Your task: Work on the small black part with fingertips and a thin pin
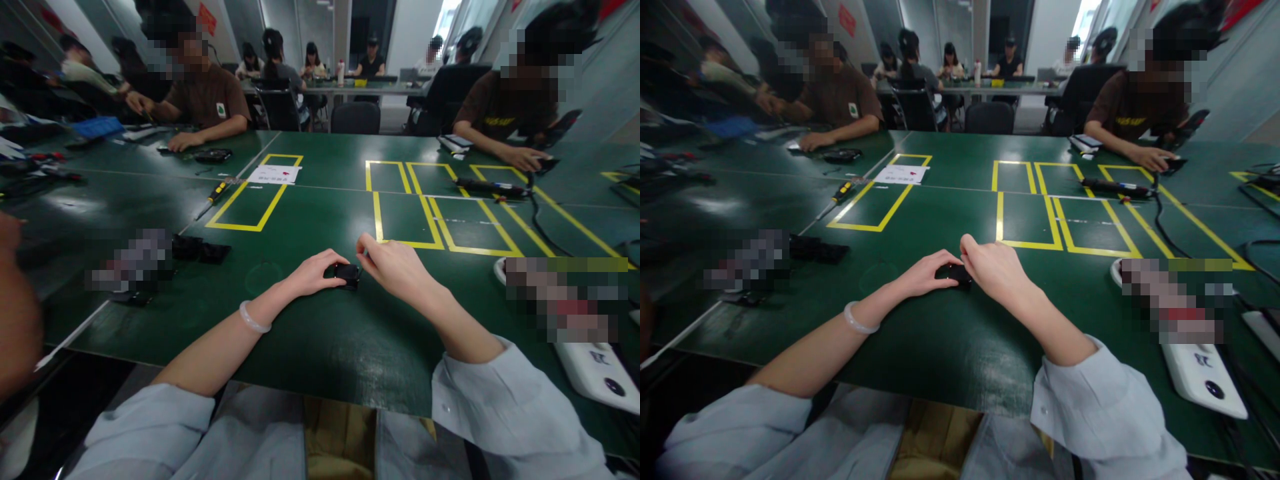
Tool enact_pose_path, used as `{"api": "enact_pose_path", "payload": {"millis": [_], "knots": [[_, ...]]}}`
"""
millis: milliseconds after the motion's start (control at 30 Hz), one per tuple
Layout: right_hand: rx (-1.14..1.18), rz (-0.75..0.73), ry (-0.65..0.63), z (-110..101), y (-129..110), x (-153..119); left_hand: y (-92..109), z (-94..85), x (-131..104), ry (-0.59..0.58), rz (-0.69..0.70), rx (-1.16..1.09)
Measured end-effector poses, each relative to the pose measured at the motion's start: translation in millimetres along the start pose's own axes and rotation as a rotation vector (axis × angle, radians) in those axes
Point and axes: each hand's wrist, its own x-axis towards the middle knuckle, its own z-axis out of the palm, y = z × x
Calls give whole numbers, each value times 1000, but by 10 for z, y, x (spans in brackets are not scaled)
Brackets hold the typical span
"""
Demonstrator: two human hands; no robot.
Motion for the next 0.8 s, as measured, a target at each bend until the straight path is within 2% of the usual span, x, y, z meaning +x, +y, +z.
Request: {"api": "enact_pose_path", "payload": {"millis": [200, 433, 633, 800], "knots": [[8, 4, 40, 25, -3, -2, -10, 3, 3, 4, 1, 1], [-35, -2, 26, 11, 3, 4, -8, 5, -2, 4, 5, 6], [33, -19, 58, 8, -15, -18, 0, 4, 0, 10, 4, 2], [-16, -20, 11, -14, -11, -10, 12, -6, 3, 2, -4, -1]]}}
